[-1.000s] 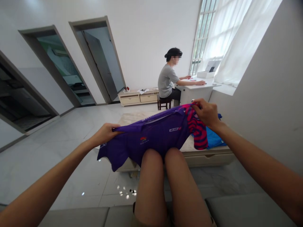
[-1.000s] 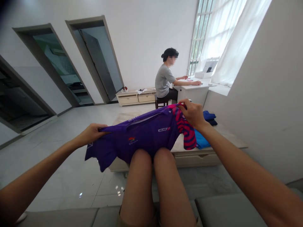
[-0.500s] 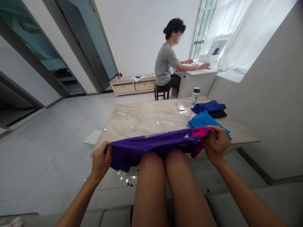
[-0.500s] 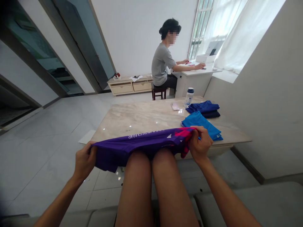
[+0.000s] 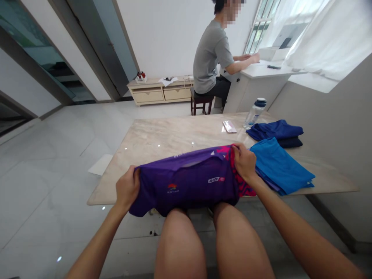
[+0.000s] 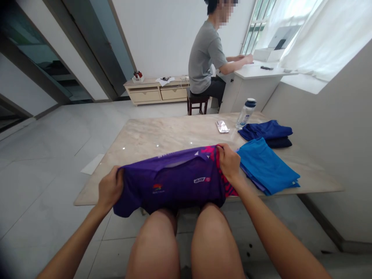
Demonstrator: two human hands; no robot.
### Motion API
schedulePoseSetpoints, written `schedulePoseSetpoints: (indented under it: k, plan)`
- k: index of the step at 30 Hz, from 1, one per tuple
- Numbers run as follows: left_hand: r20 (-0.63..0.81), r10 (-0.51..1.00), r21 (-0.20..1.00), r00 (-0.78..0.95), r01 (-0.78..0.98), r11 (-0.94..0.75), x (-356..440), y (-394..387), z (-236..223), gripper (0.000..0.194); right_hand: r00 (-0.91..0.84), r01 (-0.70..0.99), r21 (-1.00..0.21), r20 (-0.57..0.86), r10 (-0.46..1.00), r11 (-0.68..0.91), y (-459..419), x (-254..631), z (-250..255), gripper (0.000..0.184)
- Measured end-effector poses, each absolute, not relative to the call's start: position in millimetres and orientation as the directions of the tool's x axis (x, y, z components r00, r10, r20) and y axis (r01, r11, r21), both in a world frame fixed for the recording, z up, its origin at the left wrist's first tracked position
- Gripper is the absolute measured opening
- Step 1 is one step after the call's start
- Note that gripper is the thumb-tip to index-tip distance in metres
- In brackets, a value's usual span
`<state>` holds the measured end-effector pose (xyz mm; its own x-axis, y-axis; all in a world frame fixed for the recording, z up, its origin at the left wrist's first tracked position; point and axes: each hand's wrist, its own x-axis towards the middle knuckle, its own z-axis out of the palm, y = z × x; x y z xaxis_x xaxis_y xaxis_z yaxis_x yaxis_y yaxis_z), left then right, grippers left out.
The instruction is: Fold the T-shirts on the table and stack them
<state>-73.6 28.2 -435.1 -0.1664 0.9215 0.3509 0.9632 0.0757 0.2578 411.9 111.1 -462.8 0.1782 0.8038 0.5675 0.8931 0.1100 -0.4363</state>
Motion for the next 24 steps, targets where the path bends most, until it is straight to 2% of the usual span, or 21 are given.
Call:
schedulePoseSetpoints:
  k: [2, 4, 9, 12, 16, 24]
  plan:
    - [0.267, 0.953, 0.188, -0.145, 0.977, 0.096, -64, 51, -455, 0.043, 0.107, 0.925, -0.374, 0.435, 0.894, 0.071, 133, 403, -487, 0.044]
    - [0.25, 0.963, 0.159, -0.095, 0.986, 0.056, -49, 59, -482, 0.052, 0.009, 0.941, -0.317, 0.375, 0.927, 0.119, 137, 394, -513, 0.047]
    - [0.244, 0.969, 0.241, 0.026, 0.967, -0.086, -16, 40, -537, 0.06, -0.195, 0.914, -0.271, 0.358, 0.913, 0.301, 97, 380, -551, 0.054]
    - [0.171, 0.985, 0.272, 0.02, 0.96, -0.067, -15, 36, -550, 0.064, -0.19, 0.926, -0.263, 0.291, 0.938, 0.269, 75, 377, -564, 0.058]
    - [0.106, 0.994, 0.226, 0.007, 0.974, -0.031, -29, 42, -548, 0.067, -0.135, 0.961, -0.215, 0.192, 0.972, 0.175, 67, 381, -574, 0.066]
    - [0.059, 0.998, 0.126, 0.018, 0.992, -0.025, -41, 61, -538, 0.072, -0.148, 0.964, -0.196, 0.157, 0.977, 0.177, 86, 380, -570, 0.07]
